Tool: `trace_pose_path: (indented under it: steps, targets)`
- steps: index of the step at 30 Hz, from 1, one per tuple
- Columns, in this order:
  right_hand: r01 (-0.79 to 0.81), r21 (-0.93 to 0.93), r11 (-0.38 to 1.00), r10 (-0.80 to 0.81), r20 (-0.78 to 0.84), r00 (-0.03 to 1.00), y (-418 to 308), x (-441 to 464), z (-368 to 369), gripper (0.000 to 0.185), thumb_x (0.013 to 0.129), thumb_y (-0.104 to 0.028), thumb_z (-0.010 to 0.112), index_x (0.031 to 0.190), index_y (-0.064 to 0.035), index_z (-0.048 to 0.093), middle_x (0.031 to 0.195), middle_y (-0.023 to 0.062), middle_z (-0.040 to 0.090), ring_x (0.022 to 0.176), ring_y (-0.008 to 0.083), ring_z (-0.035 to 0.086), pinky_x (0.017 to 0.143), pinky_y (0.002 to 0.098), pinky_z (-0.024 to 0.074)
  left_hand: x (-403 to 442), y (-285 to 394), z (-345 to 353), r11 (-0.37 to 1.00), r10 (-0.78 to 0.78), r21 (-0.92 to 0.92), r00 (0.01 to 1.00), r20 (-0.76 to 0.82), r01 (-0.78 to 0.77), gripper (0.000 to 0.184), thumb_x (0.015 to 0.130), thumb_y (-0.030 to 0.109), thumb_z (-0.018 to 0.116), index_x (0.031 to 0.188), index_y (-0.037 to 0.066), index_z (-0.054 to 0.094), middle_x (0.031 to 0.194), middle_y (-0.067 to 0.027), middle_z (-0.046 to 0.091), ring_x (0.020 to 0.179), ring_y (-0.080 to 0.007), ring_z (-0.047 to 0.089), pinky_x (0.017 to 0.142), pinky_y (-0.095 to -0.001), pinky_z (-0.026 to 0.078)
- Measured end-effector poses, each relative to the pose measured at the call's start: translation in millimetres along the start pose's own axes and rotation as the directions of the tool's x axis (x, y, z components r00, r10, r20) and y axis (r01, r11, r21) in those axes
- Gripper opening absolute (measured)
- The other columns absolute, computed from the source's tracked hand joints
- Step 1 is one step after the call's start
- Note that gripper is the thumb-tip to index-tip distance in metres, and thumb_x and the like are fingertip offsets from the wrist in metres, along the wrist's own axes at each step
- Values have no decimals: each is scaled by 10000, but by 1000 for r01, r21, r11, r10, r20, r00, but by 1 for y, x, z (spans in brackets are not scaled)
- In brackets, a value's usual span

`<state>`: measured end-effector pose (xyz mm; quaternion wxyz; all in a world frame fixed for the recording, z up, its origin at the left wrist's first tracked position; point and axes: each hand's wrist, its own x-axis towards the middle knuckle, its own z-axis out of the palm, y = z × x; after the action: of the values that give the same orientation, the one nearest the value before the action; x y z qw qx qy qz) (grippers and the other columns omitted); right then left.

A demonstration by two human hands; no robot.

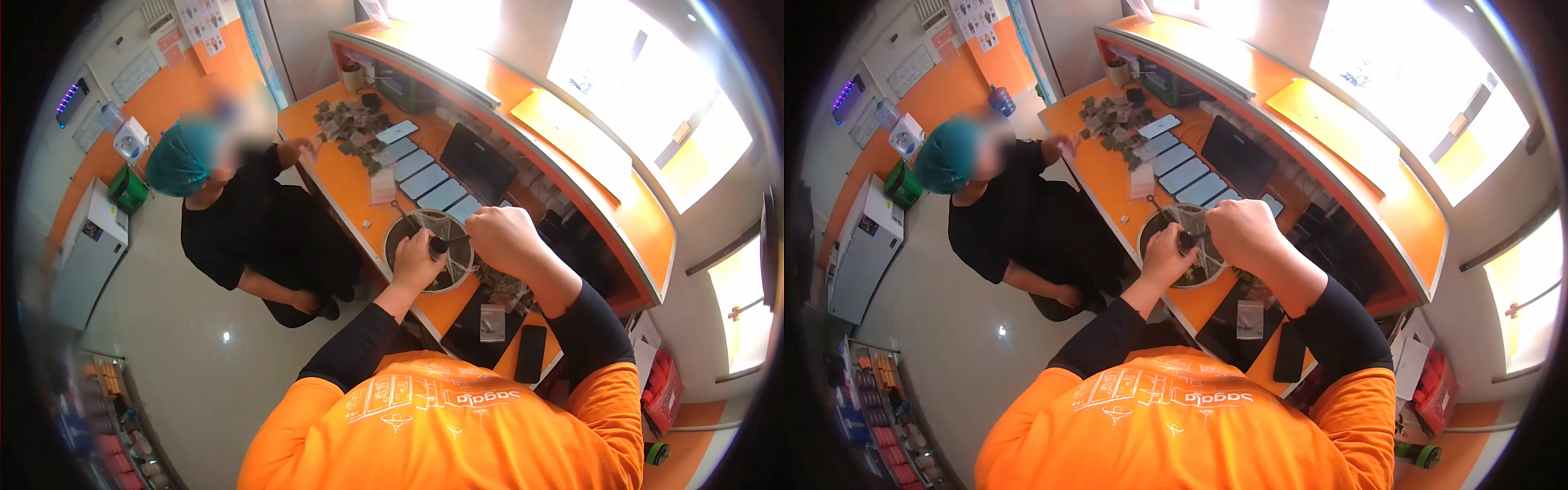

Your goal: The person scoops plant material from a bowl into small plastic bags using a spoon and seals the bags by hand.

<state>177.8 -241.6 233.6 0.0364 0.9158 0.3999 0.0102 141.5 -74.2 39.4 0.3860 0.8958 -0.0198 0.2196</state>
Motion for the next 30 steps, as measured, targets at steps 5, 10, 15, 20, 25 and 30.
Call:
trace_pose_path:
  steps: [5,10,15,20,25,30]
  targets:
    - [19,227,974,19,-162,987,5,-8,-1,129,802,-142,618,828,-63,718,827,123,698,800,323,688,695,404,553,-3,-7,-4,998,-66,16,998,26,65,404,745,205,783,1035,88,528,863,-90,669,899,-322,661,863,-470,461]
    - [9,522,853,110,-196,974,20,-15,20,150,843,-152,620,885,-45,717,859,151,693,859,358,667,746,431,540,-24,-27,-58,979,-199,-31,979,48,201,376,778,167,778,1000,67,491,834,-87,672,823,-283,687,751,-376,525]
    - [-78,584,808,170,-104,980,9,-17,122,170,883,-143,596,993,-57,693,952,147,690,895,359,666,744,462,532,-65,-54,-96,938,-322,-92,940,117,333,386,800,157,776,1019,47,476,822,-88,648,768,-231,652,735,-346,521]
    - [-81,454,887,149,-116,982,-28,-10,203,221,894,-89,534,1086,-66,641,1073,135,657,901,358,673,723,456,543,-92,-67,-97,827,-371,-386,912,174,410,307,855,128,752,1002,77,488,853,-11,605,847,-149,648,751,-304,513]
    - [-40,469,882,101,-105,989,-55,-20,209,225,880,-66,534,1083,-45,631,1082,152,650,896,359,676,715,443,550,-89,-65,-117,235,-484,-794,776,404,561,241,908,154,730,1021,136,518,942,29,571,1013,-150,621,893,-349,511]
    - [-26,727,686,220,-173,960,-62,-37,215,180,918,-48,555,1064,-19,657,975,175,667,817,344,665,708,413,523,-83,-55,-127,-139,-319,-901,843,434,411,248,891,187,754,1023,154,547,952,38,583,1030,-172,631,992,-453,512]
